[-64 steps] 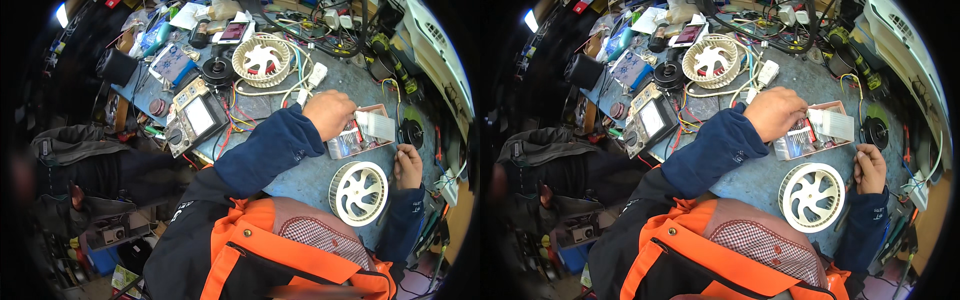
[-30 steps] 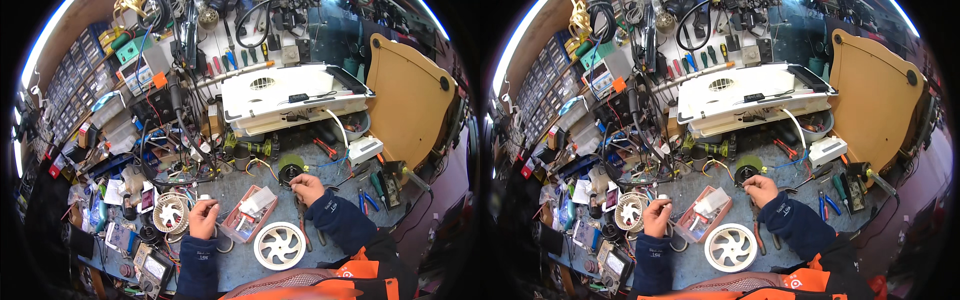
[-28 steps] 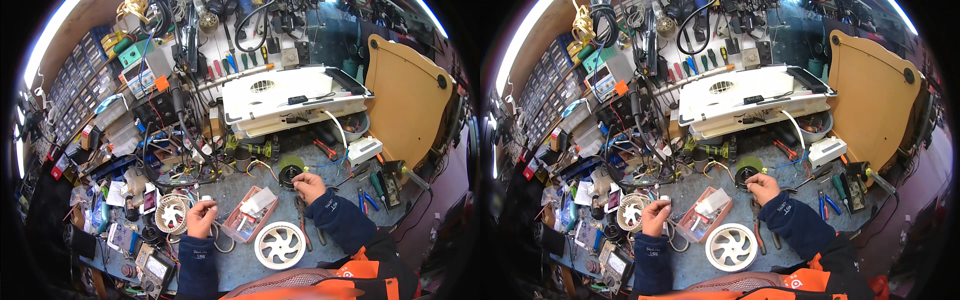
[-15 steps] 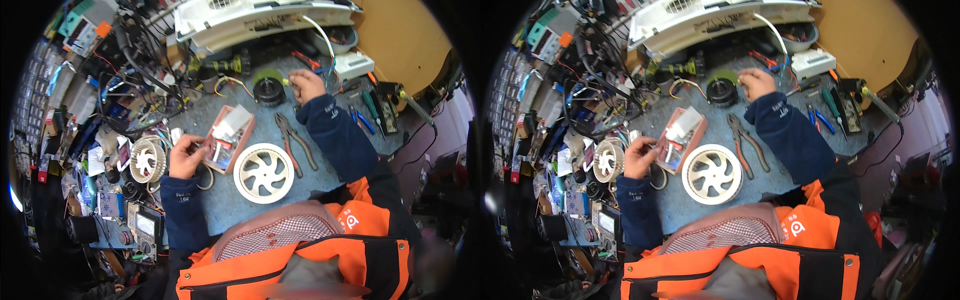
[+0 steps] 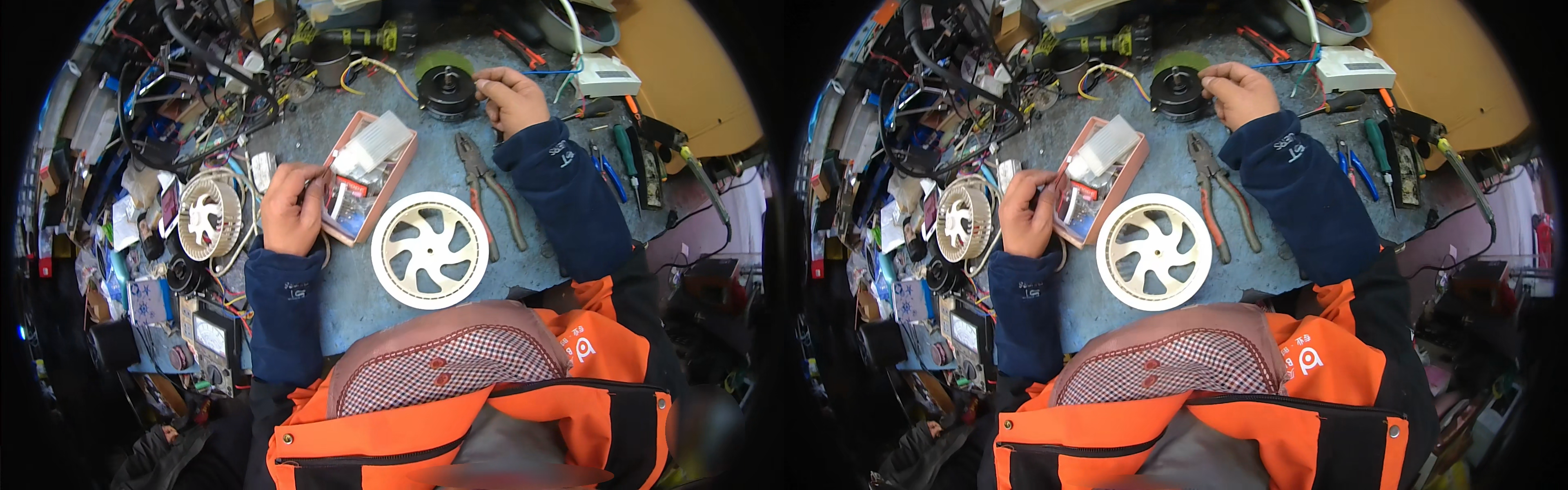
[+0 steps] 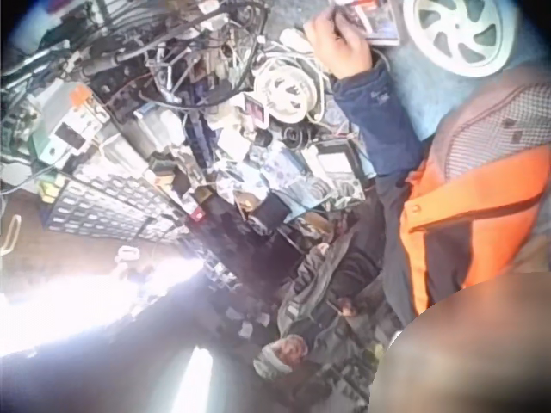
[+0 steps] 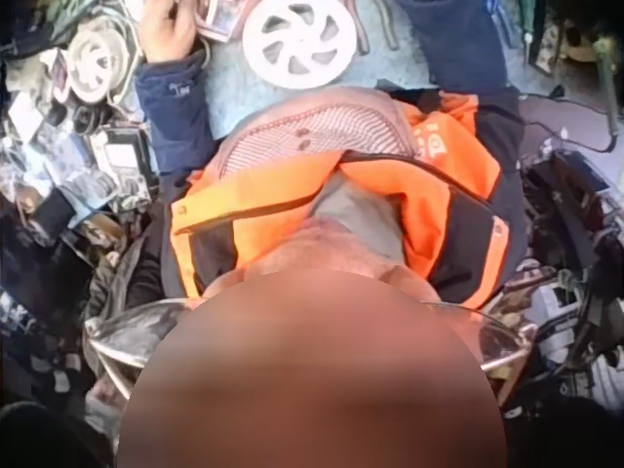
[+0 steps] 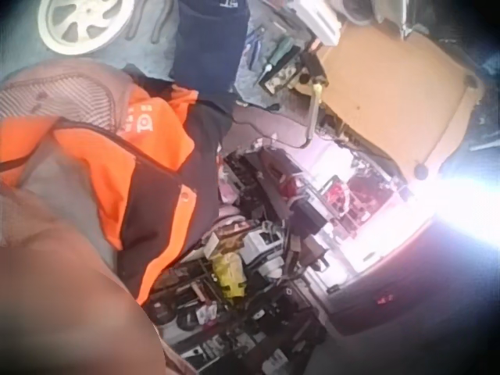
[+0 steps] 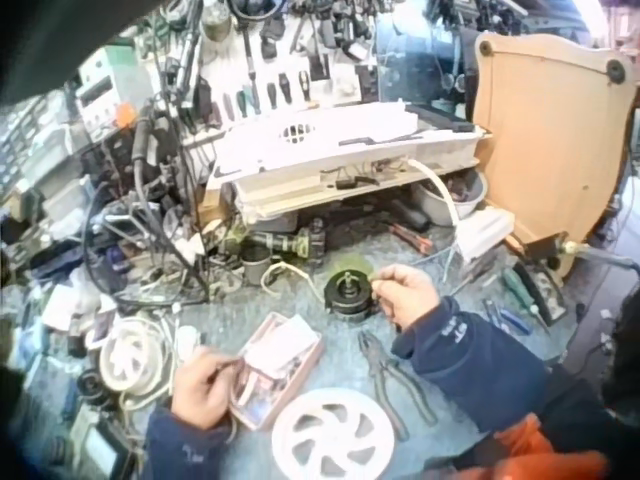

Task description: The person handles a white plastic fan impeller, taps it with a hammer, then uses a rotary tool with a sanding bit to grind the central hub. The person also opens a small parts box and selects a bit before continuing the grinding operation.

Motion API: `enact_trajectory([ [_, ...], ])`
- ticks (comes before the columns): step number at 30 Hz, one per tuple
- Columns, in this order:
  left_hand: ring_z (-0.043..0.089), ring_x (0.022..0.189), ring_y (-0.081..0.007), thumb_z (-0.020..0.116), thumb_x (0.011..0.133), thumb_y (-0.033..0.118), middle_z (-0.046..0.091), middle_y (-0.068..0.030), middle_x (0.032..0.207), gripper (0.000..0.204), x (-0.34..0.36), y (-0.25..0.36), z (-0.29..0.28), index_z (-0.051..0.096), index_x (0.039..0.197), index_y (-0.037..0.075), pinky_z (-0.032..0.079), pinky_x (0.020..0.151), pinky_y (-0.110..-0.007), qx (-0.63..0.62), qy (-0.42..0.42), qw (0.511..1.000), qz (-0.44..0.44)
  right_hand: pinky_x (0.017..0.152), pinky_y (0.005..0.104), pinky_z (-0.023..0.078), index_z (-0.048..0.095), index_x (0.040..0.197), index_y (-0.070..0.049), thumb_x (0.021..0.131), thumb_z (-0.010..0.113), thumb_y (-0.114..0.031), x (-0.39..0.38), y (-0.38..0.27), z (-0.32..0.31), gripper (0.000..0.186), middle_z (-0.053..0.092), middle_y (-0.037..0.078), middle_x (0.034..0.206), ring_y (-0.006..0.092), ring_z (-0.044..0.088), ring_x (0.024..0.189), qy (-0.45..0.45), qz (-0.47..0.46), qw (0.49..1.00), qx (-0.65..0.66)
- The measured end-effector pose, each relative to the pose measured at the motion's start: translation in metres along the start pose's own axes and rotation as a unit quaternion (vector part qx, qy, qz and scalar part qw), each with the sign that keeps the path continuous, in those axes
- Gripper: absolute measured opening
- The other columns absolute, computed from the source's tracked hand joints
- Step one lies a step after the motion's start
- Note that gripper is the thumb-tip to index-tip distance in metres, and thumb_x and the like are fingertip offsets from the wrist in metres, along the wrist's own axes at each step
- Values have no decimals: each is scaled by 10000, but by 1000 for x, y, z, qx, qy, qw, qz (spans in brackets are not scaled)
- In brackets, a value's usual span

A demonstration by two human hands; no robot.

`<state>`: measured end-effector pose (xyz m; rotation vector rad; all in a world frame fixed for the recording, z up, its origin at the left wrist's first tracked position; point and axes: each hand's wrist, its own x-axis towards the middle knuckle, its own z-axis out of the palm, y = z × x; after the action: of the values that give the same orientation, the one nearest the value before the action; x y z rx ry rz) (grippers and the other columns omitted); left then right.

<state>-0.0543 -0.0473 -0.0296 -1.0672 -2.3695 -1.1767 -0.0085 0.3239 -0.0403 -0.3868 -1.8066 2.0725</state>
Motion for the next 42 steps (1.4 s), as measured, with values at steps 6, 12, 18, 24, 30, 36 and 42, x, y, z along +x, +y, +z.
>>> enact_trajectory([
  [6, 721, 935, -296, 635, 934, -85, 727, -162, 1027, 194, 1, -6, -5, 740, 1082, -16, 556, 831, -357, 8, 60, 998, -19, 498, 243, 379, 757, 1176, -17, 1020, 692, -96, 0, 2, -3, 186, 710, 34, 876, 56, 509, 577, -6, 4, 1000, -6],
  [12, 617, 773, -109, 687, 973, -39, 690, -61, 990, 170, -2, -15, -19, 763, 1119, 1, 502, 708, -261, -44, 129, 986, -94, 484, 208, 342, 746, 1226, -27, 1034, 686, -89, 0, 8, -2, 210, 695, 18, 911, 37, 495, 589, -30, -19, 998, -48],
  [18, 575, 758, -51, 759, 964, 10, 697, -19, 1030, 202, -7, -22, -28, 766, 1166, 2, 487, 699, -229, -107, 93, 976, -163, 558, 215, 397, 775, 1177, -40, 1015, 713, -104, -8, 5, 3, 184, 718, 3, 867, 33, 518, 636, -66, -55, 990, -114],
  [24, 554, 760, -32, 783, 953, 10, 690, 4, 1049, 215, -4, -18, -31, 762, 1166, -6, 470, 701, -208, -166, 52, 970, -170, 561, 216, 380, 783, 1167, -45, 1007, 724, -99, -10, 7, 5, 179, 707, -14, 855, 24, 511, 640, -87, -60, 985, -135],
  [30, 549, 767, -33, 786, 948, 6, 684, 6, 1054, 214, -7, -17, -33, 766, 1160, -7, 463, 697, -212, -161, 46, 972, -163, 563, 220, 379, 783, 1172, -29, 1004, 724, -88, -8, 10, 7, 187, 703, -17, 855, 20, 507, 643, -99, -70, 984, -134],
  [36, 558, 774, -45, 789, 934, 1, 687, -11, 1056, 209, -4, -16, -32, 770, 1142, -7, 467, 698, -221, -141, 31, 978, -148, 578, 222, 389, 783, 1171, -21, 1003, 723, -79, -10, 9, 6, 187, 707, -10, 859, 23, 518, 663, -93, -70, 983, -142],
  [42, 665, 989, -216, 826, 879, 77, 705, -110, 1171, 271, 2, 3, -34, 777, 1141, 30, 542, 861, -336, -58, -32, 996, -62, 684, 227, 454, 774, 1153, -2, 1001, 713, -56, -15, 5, 9, 173, 713, -10, 896, 41, 578, 762, -94, -84, 978, -169],
])
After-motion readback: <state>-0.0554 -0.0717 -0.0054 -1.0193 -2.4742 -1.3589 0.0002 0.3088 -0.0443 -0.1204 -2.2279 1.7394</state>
